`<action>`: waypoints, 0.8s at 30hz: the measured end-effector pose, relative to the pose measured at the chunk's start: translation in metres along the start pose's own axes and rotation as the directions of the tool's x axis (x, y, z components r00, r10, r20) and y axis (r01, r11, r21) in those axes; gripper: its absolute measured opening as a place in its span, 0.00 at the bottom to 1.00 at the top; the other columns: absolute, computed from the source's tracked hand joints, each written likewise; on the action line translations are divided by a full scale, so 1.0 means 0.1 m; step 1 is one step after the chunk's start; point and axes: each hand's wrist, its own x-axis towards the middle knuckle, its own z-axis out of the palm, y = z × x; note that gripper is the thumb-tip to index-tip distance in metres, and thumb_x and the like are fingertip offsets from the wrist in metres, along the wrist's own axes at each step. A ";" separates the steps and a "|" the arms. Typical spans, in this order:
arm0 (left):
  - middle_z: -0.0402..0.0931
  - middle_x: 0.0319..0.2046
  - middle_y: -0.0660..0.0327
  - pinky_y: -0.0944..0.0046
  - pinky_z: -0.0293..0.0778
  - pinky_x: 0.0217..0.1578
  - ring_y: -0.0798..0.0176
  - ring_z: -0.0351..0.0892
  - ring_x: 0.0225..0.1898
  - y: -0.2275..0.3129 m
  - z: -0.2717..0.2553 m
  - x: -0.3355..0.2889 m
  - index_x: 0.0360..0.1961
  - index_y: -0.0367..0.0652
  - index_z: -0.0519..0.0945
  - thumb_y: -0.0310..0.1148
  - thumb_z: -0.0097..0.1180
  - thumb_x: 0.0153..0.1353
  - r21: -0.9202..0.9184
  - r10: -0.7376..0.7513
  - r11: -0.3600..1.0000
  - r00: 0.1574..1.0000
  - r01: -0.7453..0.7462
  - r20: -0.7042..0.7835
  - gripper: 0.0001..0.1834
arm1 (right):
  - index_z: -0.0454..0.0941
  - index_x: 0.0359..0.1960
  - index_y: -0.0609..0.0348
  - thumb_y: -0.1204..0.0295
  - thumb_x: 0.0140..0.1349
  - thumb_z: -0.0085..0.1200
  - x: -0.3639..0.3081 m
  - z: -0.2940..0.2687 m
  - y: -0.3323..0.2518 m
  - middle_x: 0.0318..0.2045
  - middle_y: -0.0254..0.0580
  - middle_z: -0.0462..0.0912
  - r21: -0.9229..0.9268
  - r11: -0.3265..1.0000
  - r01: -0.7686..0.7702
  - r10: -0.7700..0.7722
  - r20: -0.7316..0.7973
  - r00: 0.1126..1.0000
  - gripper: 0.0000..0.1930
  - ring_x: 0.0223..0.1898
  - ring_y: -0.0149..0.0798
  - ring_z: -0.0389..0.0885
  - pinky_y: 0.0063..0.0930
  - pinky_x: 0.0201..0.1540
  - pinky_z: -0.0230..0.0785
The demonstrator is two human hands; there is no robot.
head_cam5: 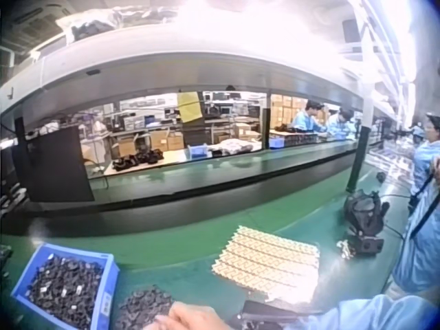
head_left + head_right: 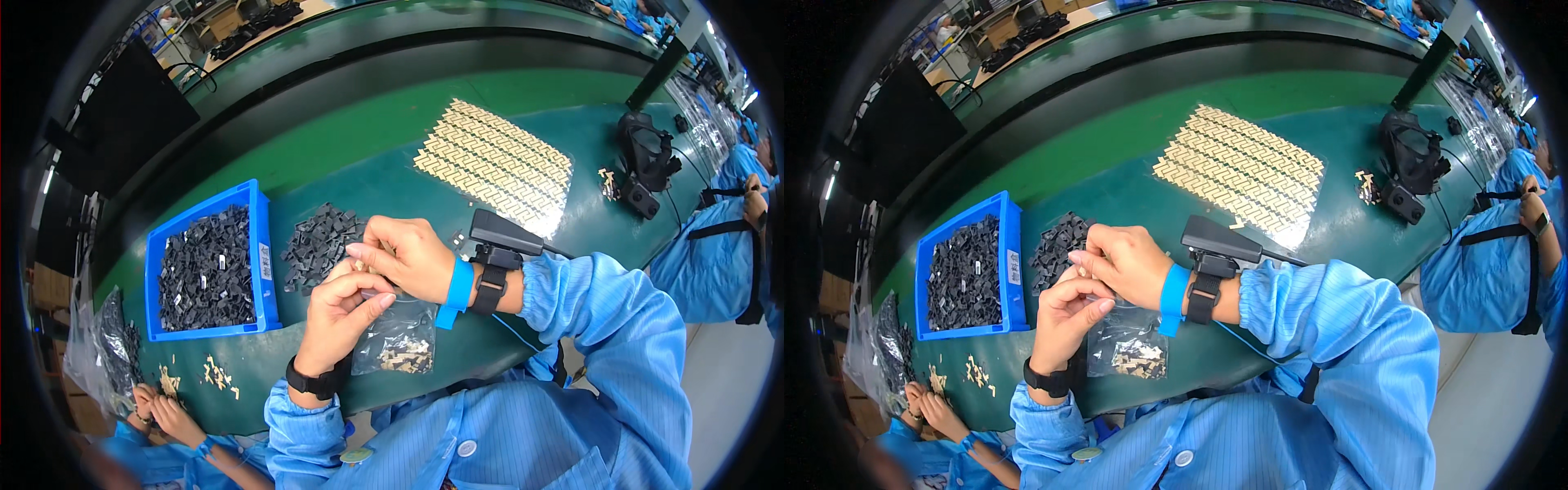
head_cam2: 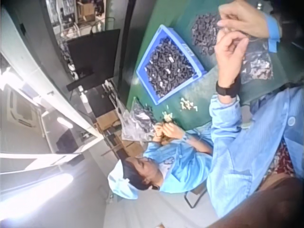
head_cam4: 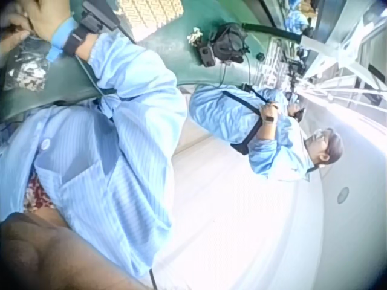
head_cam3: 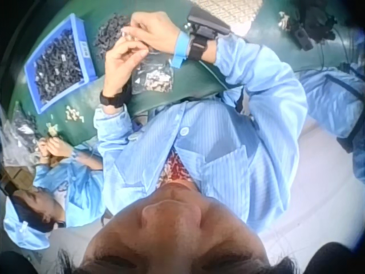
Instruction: Sorting small plastic components on a table and placing them into a transparent plastic bag.
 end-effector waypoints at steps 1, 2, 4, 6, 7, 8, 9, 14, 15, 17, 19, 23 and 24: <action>0.66 0.37 0.62 0.71 0.70 0.39 0.69 0.70 0.40 0.00 0.00 0.01 0.32 0.32 0.77 0.18 0.57 0.52 -0.001 0.001 1.000 1.000 -0.001 -0.001 0.05 | 0.71 0.21 0.62 0.67 0.58 0.54 -0.03 0.00 0.01 0.13 0.39 0.71 -0.048 0.997 0.066 -0.066 0.004 0.998 0.13 0.15 0.29 0.67 0.25 0.17 0.59; 0.66 0.38 0.62 0.71 0.70 0.40 0.69 0.70 0.40 0.00 0.01 0.01 0.32 0.32 0.77 0.18 0.57 0.52 -0.005 0.018 1.000 1.000 -0.018 -0.019 0.05 | 0.71 0.21 0.62 0.68 0.58 0.54 -0.04 -0.01 0.00 0.13 0.40 0.72 -0.029 0.997 0.077 -0.077 0.011 0.997 0.12 0.15 0.31 0.68 0.26 0.18 0.59; 0.66 0.39 0.61 0.71 0.70 0.40 0.68 0.71 0.40 -0.01 0.01 0.00 0.32 0.32 0.77 0.18 0.57 0.52 -0.009 0.035 0.999 0.999 -0.035 -0.037 0.05 | 0.71 0.21 0.62 0.68 0.58 0.54 -0.07 -0.04 -0.01 0.13 0.40 0.72 -0.025 0.998 0.063 -0.062 0.047 0.997 0.12 0.15 0.31 0.69 0.26 0.18 0.59; 0.67 0.40 0.60 0.71 0.71 0.41 0.68 0.71 0.41 -0.01 0.00 -0.01 0.32 0.32 0.78 0.18 0.57 0.51 -0.013 0.048 0.999 0.996 -0.049 -0.074 0.06 | 0.71 0.21 0.62 0.69 0.58 0.53 -0.10 -0.08 -0.02 0.14 0.40 0.72 -0.020 0.999 0.051 -0.049 0.084 0.995 0.12 0.15 0.30 0.69 0.26 0.18 0.59; 0.67 0.40 0.60 0.71 0.71 0.41 0.68 0.71 0.41 -0.01 -0.01 -0.02 0.32 0.32 0.78 0.18 0.57 0.51 -0.014 0.049 0.999 0.996 -0.050 -0.075 0.06 | 0.72 0.21 0.62 0.68 0.57 0.53 -0.11 -0.10 -0.04 0.15 0.44 0.73 -0.016 1.000 0.004 -0.002 0.127 0.992 0.12 0.17 0.37 0.72 0.29 0.19 0.62; 0.67 0.40 0.59 0.71 0.71 0.41 0.68 0.71 0.41 -0.01 -0.01 -0.02 0.32 0.33 0.78 0.17 0.57 0.51 -0.016 0.038 0.999 0.997 -0.039 -0.072 0.06 | 0.72 0.20 0.63 0.68 0.56 0.52 -0.12 -0.12 -0.05 0.17 0.47 0.75 -0.016 0.999 -0.046 0.048 0.168 0.985 0.12 0.18 0.43 0.75 0.32 0.21 0.65; 0.67 0.41 0.59 0.71 0.71 0.41 0.68 0.71 0.41 -0.01 -0.01 -0.02 0.33 0.33 0.78 0.17 0.57 0.51 -0.017 0.027 0.999 0.997 -0.028 -0.070 0.06 | 0.72 0.20 0.63 0.68 0.56 0.52 -0.13 -0.15 -0.06 0.17 0.47 0.75 -0.017 0.999 -0.047 0.049 0.167 0.985 0.12 0.18 0.43 0.75 0.32 0.21 0.65; 0.66 0.40 0.60 0.72 0.70 0.40 0.68 0.70 0.41 0.00 -0.01 -0.02 0.32 0.34 0.79 0.18 0.58 0.50 0.009 0.036 0.999 0.997 -0.035 -0.067 0.06 | 0.74 0.21 0.63 0.67 0.56 0.50 -0.09 -0.28 -0.02 0.17 0.47 0.75 -0.030 0.993 -0.118 0.120 0.403 0.907 0.12 0.19 0.42 0.74 0.33 0.23 0.65; 0.66 0.40 0.60 0.72 0.70 0.40 0.69 0.70 0.41 -0.01 -0.01 -0.02 0.32 0.34 0.79 0.18 0.59 0.50 0.020 0.033 0.999 0.997 -0.032 -0.071 0.07 | 0.74 0.21 0.63 0.67 0.56 0.50 -0.07 -0.31 -0.02 0.17 0.47 0.75 -0.030 0.992 -0.119 0.121 0.401 0.908 0.12 0.19 0.42 0.74 0.33 0.23 0.65; 0.66 0.40 0.60 0.72 0.70 0.40 0.68 0.69 0.41 0.01 0.00 -0.02 0.31 0.35 0.80 0.19 0.60 0.49 0.040 0.029 0.999 0.998 -0.026 -0.055 0.07 | 0.75 0.21 0.64 0.66 0.56 0.49 -0.03 -0.37 -0.04 0.16 0.47 0.75 -0.034 0.984 -0.175 0.160 0.597 0.786 0.13 0.19 0.40 0.74 0.34 0.23 0.64; 0.67 0.39 0.60 0.72 0.70 0.39 0.68 0.69 0.41 0.02 0.02 -0.03 0.31 0.36 0.80 0.20 0.61 0.48 0.058 0.023 0.998 0.999 -0.021 -0.037 0.07 | 0.75 0.21 0.64 0.65 0.56 0.48 0.05 -0.41 -0.04 0.16 0.46 0.75 -0.084 0.989 -0.118 0.145 0.650 0.746 0.14 0.19 0.39 0.74 0.34 0.23 0.64; 0.68 0.38 0.60 0.70 0.69 0.39 0.67 0.69 0.41 0.02 0.00 -0.04 0.29 0.37 0.81 0.20 0.62 0.46 0.072 0.066 0.995 0.998 -0.064 -0.025 0.07 | 0.74 0.19 0.68 0.64 0.55 0.46 0.18 -0.42 -0.15 0.14 0.42 0.73 -0.212 0.971 -0.113 0.238 0.786 0.570 0.17 0.18 0.35 0.71 0.33 0.22 0.62; 0.68 0.38 0.60 0.69 0.69 0.39 0.66 0.69 0.41 0.02 0.00 -0.05 0.29 0.37 0.81 0.20 0.62 0.46 0.082 0.095 0.992 0.995 -0.093 -0.024 0.07 | 0.74 0.19 0.68 0.64 0.55 0.46 0.21 -0.42 -0.17 0.14 0.42 0.73 -0.209 0.971 -0.114 0.236 0.785 0.572 0.17 0.18 0.35 0.71 0.33 0.22 0.62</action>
